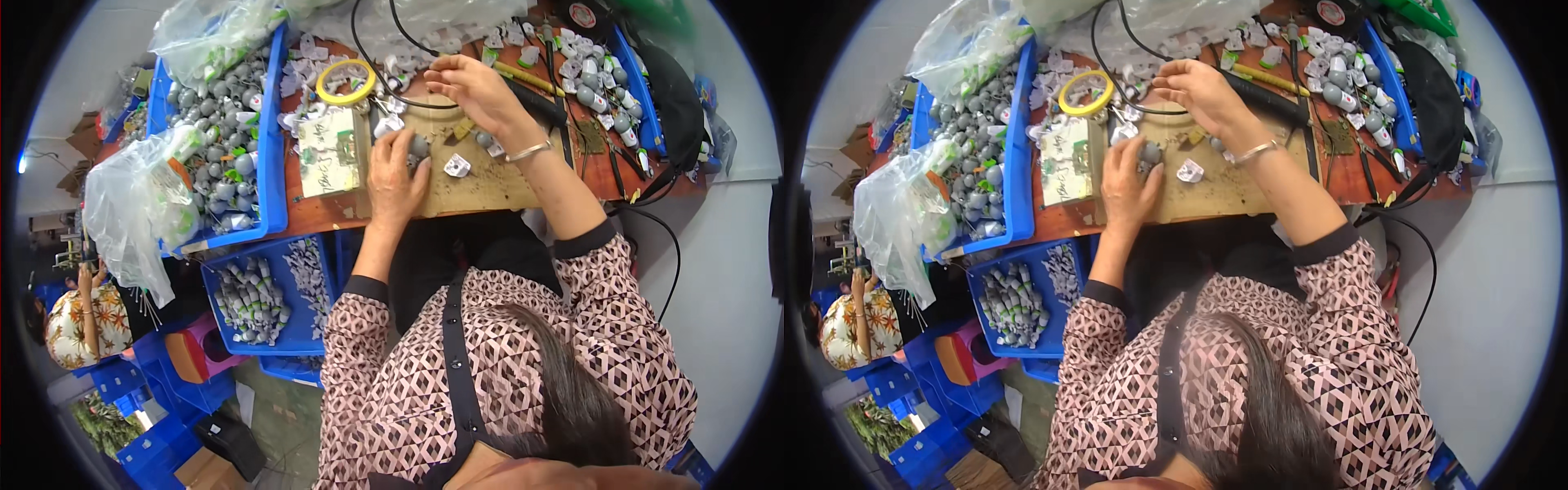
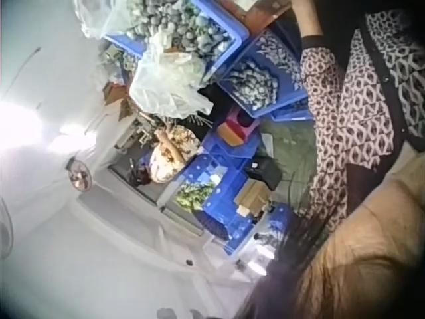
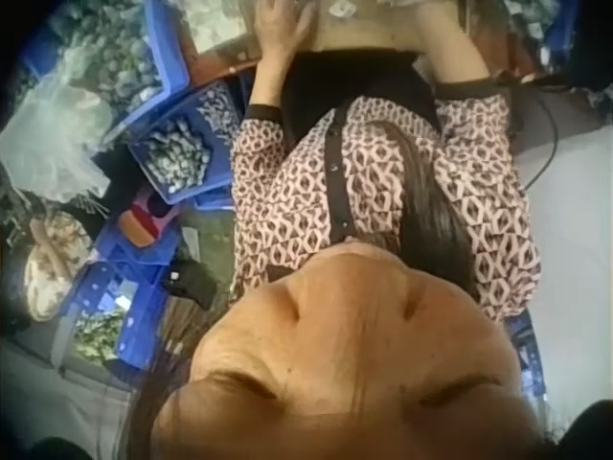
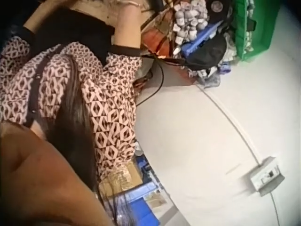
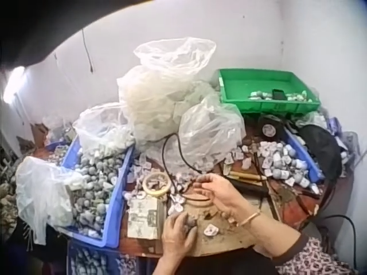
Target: Manually assemble small electronic toy parts using a soldering iron and glue gun at a factory workstation.
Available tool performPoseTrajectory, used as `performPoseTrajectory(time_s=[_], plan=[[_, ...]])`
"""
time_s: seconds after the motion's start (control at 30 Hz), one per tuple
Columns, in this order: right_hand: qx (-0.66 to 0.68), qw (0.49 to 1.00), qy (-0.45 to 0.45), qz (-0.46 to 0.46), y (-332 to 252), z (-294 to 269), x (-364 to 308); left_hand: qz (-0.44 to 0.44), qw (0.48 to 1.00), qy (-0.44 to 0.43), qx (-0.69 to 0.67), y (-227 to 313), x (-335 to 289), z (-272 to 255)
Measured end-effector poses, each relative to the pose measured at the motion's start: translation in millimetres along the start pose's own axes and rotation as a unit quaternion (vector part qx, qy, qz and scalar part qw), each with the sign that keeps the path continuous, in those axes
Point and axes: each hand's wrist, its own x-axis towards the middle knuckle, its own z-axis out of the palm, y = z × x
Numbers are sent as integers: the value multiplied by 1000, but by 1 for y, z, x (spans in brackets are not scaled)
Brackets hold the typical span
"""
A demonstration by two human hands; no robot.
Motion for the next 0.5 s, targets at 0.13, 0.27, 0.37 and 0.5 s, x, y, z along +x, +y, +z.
performPoseTrajectory(time_s=[0.13,0.27,0.37,0.5], plan=[[2,998,-19,58,-2,-14,-55,0,999,13,-41,2,-2,-5],[-107,988,-54,92,4,-31,-89,82,994,59,35,13,-12,-4],[25,991,-37,124,6,-32,-101,141,987,-59,50,32,-10,-2],[85,985,-7,153,5,-32,-109,136,982,-111,69,34,-6,4]])
